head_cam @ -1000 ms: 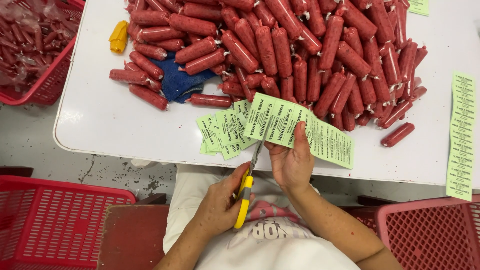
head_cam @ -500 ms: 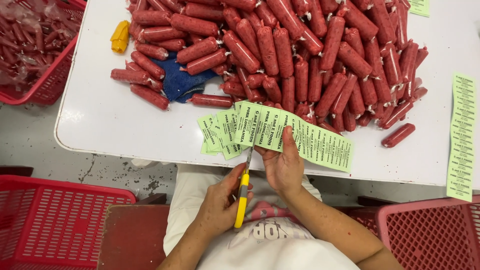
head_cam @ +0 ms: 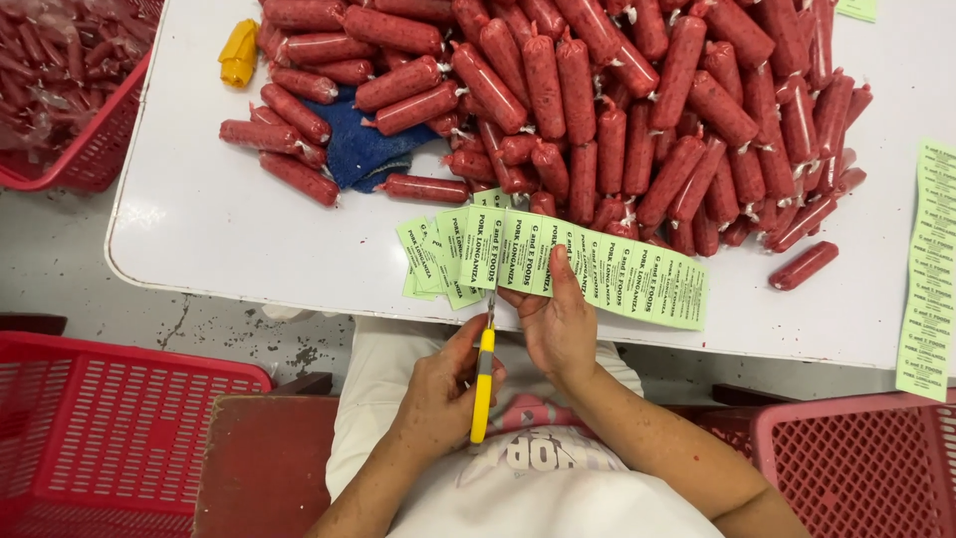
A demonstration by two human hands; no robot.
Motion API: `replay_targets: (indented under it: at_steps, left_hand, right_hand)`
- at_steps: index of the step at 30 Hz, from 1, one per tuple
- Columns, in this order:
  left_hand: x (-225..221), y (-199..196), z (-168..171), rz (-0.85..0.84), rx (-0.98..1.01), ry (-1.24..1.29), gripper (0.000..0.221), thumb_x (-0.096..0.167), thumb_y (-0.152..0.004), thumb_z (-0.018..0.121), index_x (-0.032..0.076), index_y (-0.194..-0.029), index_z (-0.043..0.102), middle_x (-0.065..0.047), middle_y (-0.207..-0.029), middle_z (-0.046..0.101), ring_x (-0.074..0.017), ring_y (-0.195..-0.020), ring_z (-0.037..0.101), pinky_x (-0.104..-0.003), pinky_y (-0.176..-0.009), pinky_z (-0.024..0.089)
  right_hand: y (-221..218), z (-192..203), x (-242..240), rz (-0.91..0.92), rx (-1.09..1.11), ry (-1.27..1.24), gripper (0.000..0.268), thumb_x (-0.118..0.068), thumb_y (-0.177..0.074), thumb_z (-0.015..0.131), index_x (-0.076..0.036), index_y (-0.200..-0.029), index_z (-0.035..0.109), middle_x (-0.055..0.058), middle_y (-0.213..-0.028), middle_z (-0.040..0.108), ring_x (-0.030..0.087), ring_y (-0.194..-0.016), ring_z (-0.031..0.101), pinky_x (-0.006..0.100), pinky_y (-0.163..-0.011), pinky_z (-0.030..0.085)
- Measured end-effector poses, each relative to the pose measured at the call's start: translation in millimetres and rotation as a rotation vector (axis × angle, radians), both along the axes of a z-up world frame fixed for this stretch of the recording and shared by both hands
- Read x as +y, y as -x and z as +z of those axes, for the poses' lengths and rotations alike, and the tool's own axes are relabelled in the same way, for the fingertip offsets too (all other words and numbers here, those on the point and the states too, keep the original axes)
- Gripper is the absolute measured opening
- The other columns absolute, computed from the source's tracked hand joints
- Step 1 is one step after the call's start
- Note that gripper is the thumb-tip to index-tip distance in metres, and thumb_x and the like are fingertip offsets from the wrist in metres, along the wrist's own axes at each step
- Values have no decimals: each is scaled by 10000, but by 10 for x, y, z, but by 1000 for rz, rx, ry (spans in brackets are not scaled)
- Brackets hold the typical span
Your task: The person holds a long strip of green labels and uses yellow-handled scissors to cut them into individual pieces. The cut labels are placed on the table next to a large pile of packaged sausages. The person repeats this cutting process throughout the video.
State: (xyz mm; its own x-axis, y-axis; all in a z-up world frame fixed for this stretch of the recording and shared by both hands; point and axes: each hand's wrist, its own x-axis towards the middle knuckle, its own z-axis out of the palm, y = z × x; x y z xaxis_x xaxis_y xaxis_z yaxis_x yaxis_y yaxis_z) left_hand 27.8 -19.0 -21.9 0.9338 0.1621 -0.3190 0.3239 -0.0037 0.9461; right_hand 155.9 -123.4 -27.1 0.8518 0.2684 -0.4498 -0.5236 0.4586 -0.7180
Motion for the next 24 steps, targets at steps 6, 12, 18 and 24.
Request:
replay_targets:
  at_steps: [6,12,18,24]
  left_hand:
    - [-17,20,-92,36,47,48,601,154,-862,706,129,-1437,533,-16,-696,674,-99,-578,596,-261,-561,536]
    - [3,-32,-97,94,156,177,655,125,-859,721,162,-1473,495,-81,-710,689,-169,-520,684,-311,-524,626]
    - [43,-65,16,143,267,346,640,78,-838,730,175,-1444,548,-126,-752,729,-213,-474,666,-337,-444,583]
    - [96,-38,203,254,-151,16,727,90,-707,888,177,-1355,571,1,-975,826,-25,-568,545,-179,-446,384]
  right_hand:
    - [-5,-42,20,19,5,-47,509,-376,-981,505,-44,-1362,571,154,-1320,663,302,-1161,662,459,-981,554]
    - [0,-172,28,67,-26,-101,474,-363,-997,514,-21,-1319,585,164,-1312,663,296,-1177,656,475,-988,566]
    - [-35,-75,42,9,37,-2,563,-379,-950,532,-6,-1370,564,152,-1335,654,235,-1196,631,364,-999,545]
    - [84,292,-91,126,-320,-206,626,-364,-1062,315,37,-1542,293,249,-1495,467,321,-1408,453,440,-1206,377]
